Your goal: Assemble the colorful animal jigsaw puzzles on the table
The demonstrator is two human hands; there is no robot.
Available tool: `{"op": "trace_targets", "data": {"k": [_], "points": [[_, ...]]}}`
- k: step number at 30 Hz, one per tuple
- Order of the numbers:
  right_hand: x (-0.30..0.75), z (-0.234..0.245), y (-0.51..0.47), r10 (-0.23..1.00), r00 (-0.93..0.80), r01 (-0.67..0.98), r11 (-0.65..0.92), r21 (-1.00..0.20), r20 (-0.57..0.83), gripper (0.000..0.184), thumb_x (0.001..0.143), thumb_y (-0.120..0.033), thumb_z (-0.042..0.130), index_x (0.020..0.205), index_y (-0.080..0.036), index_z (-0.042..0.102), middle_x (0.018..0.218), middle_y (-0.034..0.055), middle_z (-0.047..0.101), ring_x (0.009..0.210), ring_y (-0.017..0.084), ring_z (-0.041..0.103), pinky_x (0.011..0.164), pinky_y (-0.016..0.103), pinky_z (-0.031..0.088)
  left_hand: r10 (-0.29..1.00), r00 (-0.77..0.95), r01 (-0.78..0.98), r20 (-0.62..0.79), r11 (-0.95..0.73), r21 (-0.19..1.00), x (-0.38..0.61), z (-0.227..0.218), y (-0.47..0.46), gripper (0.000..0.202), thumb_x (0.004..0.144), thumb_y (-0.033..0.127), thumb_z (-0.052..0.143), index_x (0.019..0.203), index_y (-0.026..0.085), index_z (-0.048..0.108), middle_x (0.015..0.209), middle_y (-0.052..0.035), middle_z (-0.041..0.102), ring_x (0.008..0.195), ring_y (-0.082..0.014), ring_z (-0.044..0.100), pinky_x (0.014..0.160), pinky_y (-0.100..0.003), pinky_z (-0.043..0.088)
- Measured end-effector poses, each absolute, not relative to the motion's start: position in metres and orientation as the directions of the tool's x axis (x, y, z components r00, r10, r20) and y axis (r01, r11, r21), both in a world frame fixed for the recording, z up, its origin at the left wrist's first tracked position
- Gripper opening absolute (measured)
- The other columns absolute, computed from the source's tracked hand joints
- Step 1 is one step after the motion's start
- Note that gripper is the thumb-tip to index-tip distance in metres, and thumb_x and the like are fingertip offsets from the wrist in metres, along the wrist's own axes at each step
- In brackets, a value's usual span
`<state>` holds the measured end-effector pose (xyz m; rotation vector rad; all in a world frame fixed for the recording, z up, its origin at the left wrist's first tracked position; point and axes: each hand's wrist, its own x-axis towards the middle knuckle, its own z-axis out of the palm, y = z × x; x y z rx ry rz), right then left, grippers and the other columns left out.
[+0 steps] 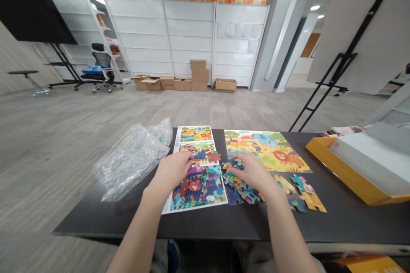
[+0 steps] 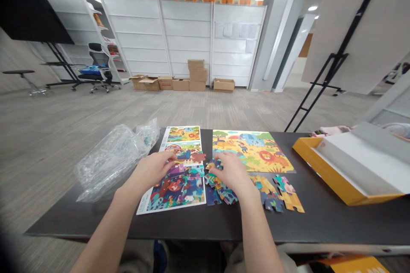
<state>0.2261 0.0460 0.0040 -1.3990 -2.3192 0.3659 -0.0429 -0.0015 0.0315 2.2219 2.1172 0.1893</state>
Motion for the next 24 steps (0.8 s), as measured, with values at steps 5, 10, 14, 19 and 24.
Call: {"op": "trace_targets", "data": {"k": [5,10,14,19,24], "points": [[0.224,0.005,0.046,0.888,-0.429,0.798,0.459,-0.392,0.166,0.024,0.082,-0.033,0.075,0.101,-0.019,0.071,0.106,0.0098,0.072,0.105,0.029,0.063,0.090,0.038,0.047,0.998,0.054,0.987,0.045,-0.060,0.147,-0.045,0.033,-0.004,0.024,0.098,0.024,0.048,0.110,0.026,0.069,0.114,-0.0056,0.075,0.104,-0.0278,0.071,0.081,-0.035,0.051],[0.224,0.003,0.047,0.893,-0.424,0.800,0.447,-0.400,0.149,0.021,0.082,-0.029,0.075,0.100,-0.020,0.070,0.104,0.0090,0.071,0.101,0.027,0.063,0.085,0.036,0.047,0.997,0.061,0.985,0.040,-0.067,0.160,-0.044,0.035,-0.006,0.021,0.097,0.026,0.049,0.106,0.024,0.069,0.105,-0.0065,0.076,0.098,-0.0283,0.072,0.077,-0.035,0.051],[0.224,0.004,0.046,0.882,-0.436,0.757,0.466,-0.458,0.177,0.024,0.080,-0.025,0.076,0.103,-0.020,0.069,0.108,0.0091,0.071,0.103,0.028,0.063,0.088,0.039,0.048,0.988,0.089,0.935,0.124,-0.126,0.332,-0.041,0.035,-0.006,0.017,0.095,0.027,0.053,0.097,0.023,0.069,0.100,-0.0052,0.076,0.094,-0.0252,0.071,0.079,-0.033,0.052],[0.220,0.013,0.041,0.808,-0.481,0.555,0.582,-0.595,0.341,0.029,0.081,-0.022,0.074,0.109,-0.023,0.066,0.112,0.0065,0.068,0.107,0.024,0.062,0.095,0.040,0.049,0.975,0.112,0.535,0.192,-0.221,0.816,-0.023,0.026,-0.001,0.022,0.092,0.037,0.058,0.100,0.019,0.068,0.100,-0.0073,0.076,0.093,-0.0219,0.072,0.081,-0.033,0.056],[0.208,0.018,0.032,0.743,-0.549,0.293,0.600,-0.744,0.383,0.036,0.082,-0.022,0.074,0.116,-0.026,0.063,0.115,0.0057,0.064,0.089,0.017,0.064,0.080,0.033,0.056,0.985,0.156,0.179,0.077,-0.105,0.978,-0.002,0.016,0.001,0.042,0.082,0.036,0.073,0.117,0.015,0.063,0.091,-0.0072,0.076,0.082,-0.0209,0.075,0.074,-0.032,0.059]]}}
